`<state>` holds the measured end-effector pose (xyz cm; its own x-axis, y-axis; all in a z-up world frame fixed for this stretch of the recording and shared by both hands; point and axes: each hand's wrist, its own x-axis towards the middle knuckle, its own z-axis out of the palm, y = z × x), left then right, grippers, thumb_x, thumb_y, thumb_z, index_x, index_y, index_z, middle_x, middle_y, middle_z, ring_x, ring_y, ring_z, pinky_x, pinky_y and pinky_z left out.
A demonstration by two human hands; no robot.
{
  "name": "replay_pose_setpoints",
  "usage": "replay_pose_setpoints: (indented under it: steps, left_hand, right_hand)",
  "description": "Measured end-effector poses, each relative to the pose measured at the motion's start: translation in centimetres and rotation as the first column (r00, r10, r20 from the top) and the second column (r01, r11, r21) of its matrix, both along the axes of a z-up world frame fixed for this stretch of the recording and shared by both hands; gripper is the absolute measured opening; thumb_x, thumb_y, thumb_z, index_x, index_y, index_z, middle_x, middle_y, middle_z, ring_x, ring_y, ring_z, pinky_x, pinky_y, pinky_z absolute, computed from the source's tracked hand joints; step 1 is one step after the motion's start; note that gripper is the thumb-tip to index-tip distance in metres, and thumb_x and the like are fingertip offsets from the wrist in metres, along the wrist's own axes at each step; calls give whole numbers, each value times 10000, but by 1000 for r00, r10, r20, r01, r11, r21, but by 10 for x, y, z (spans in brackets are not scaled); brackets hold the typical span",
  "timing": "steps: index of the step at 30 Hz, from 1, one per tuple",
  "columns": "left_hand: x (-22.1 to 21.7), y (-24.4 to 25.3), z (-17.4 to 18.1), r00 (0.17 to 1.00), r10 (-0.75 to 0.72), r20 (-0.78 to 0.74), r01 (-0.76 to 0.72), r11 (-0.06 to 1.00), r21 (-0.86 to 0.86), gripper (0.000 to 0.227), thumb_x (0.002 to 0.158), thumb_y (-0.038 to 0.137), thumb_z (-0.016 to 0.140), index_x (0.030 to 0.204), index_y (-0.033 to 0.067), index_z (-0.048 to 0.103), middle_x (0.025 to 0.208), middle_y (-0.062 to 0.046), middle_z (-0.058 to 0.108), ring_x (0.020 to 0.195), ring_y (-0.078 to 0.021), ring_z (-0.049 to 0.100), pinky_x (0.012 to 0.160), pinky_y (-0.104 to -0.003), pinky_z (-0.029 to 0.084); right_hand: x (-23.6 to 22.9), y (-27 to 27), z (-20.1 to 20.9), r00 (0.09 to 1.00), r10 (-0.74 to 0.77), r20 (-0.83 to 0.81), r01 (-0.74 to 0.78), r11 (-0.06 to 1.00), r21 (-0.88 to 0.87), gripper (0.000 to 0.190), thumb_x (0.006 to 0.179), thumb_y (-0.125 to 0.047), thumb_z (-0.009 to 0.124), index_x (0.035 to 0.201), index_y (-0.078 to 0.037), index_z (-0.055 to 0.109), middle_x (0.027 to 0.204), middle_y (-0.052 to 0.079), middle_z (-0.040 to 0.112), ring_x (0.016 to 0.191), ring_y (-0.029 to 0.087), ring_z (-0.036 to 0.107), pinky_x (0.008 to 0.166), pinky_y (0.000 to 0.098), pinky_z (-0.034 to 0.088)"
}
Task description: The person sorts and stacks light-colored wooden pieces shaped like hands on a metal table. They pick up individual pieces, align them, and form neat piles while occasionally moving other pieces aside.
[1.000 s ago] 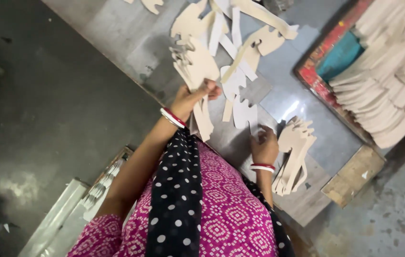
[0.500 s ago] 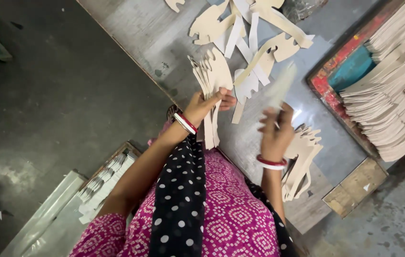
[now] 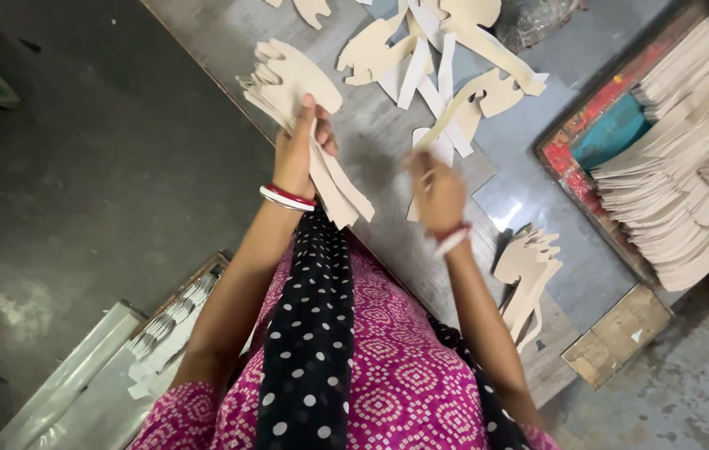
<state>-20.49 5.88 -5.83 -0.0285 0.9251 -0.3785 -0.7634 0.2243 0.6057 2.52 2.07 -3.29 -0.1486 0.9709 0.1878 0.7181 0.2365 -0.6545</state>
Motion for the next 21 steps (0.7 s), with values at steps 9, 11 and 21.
replay_pose_setpoints:
  steps: [9, 11, 21]
  left_hand:
    - [21, -16, -8, 991, -79, -110, 65, 990, -121, 347, 921, 316, 774, 1029, 4, 667, 774, -37, 649, 629, -136, 612, 548, -286, 515]
    - [26, -25, -11, 982, -149, -113, 124, 971, -205, 395, 920, 345, 756, 1052, -22, 692, 789, -59, 691, 623, -149, 636, 553, -284, 524]
    - [26, -21, -3, 973, -199, 119, 197, 980, 31, 622, 923, 561, 647, 1150, -18, 662, 945, -128, 720, 818, -193, 673, 753, -320, 592]
  right_hand:
    - [54, 110, -67, 831, -333, -446, 374, 927, 4, 352, 962, -8, 770, 1229, -26, 541, 997, 103, 697, 823, 179, 701, 753, 321, 579]
    - [22, 80, -13, 762, -171, -624, 242, 970, 30, 320, 1046, 43, 727, 1299, -21, 542, 1092, 97, 698, 907, 159, 695, 813, 313, 586]
    - [-49, -18, 37, 703, -253, -664, -250, 787, -564, 267, 988, -92, 708, 1011, -69, 443, 880, 147, 715, 583, 106, 628, 398, 234, 445]
